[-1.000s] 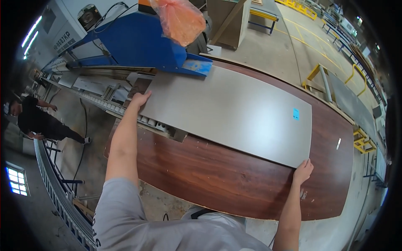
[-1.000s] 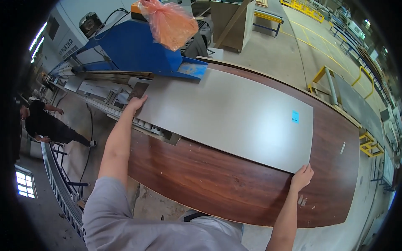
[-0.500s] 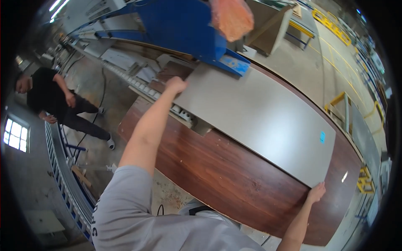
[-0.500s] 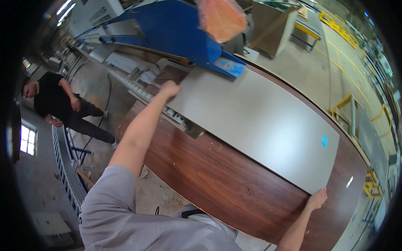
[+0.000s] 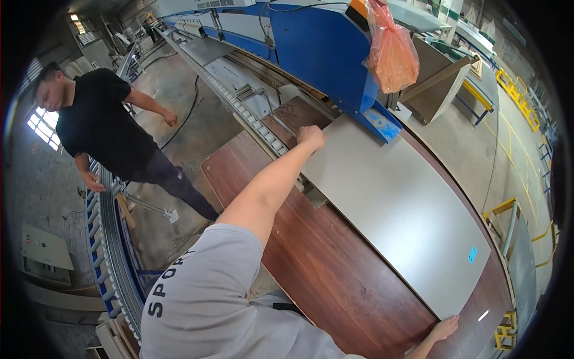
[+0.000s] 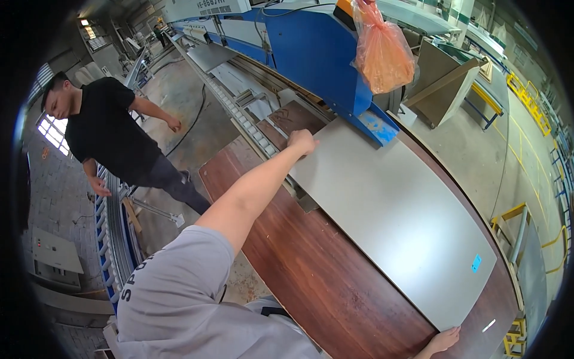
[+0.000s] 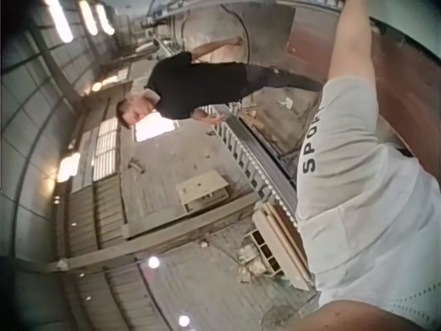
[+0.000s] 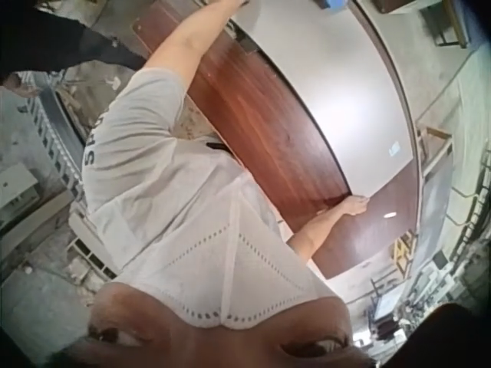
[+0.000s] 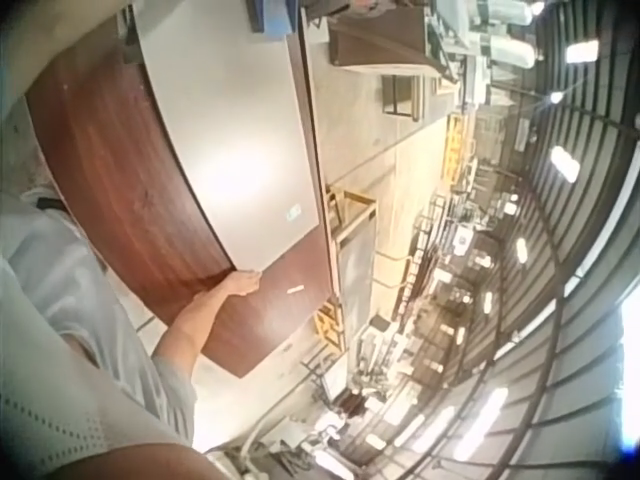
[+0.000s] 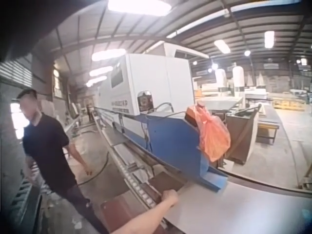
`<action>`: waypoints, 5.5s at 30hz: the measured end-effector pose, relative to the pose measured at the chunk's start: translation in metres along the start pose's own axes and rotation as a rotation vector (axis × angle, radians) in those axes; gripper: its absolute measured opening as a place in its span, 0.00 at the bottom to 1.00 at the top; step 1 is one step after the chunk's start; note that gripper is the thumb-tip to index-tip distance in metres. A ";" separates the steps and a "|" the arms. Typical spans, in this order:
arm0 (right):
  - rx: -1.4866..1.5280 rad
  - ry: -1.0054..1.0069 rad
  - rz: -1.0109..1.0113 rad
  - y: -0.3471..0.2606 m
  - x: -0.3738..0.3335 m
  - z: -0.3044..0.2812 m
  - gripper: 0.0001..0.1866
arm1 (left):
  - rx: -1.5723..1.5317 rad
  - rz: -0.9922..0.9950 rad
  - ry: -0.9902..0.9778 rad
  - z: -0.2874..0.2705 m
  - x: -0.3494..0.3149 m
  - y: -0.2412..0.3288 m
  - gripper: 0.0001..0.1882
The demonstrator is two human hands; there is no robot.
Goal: Picking up large rectangular panels from a table and loading them onto a conveyor belt.
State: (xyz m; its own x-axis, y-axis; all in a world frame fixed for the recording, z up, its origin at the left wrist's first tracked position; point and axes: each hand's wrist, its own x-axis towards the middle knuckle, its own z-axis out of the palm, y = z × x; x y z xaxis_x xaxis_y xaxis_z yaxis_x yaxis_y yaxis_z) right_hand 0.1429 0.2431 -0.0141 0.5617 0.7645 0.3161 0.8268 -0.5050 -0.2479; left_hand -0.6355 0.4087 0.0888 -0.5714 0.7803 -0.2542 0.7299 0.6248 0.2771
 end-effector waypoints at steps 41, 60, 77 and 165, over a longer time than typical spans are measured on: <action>0.101 -0.558 -0.297 -0.026 0.095 -0.067 0.38 | -0.550 -0.537 0.305 0.036 -0.434 -0.155 0.35; 0.476 -0.802 -0.509 -0.105 0.067 -0.091 0.32 | -0.713 -0.977 0.541 0.128 -0.756 -0.164 0.32; 0.864 -1.351 -1.442 -0.177 -0.136 -0.182 0.33 | -0.818 -1.091 0.785 0.094 -0.981 -0.279 0.31; 0.302 -1.007 -0.407 0.389 -0.548 -0.110 0.17 | -0.213 0.287 -0.084 0.104 -0.972 -0.248 0.18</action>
State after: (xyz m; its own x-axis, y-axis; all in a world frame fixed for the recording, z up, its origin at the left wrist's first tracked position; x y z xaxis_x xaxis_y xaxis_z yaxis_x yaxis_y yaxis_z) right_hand 0.1598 -0.4170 -0.1828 -0.1413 0.8942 -0.4249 0.8250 -0.1309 -0.5498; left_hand -0.2216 -0.5077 0.1707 -0.3157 0.9251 -0.2109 0.7566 0.3795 0.5324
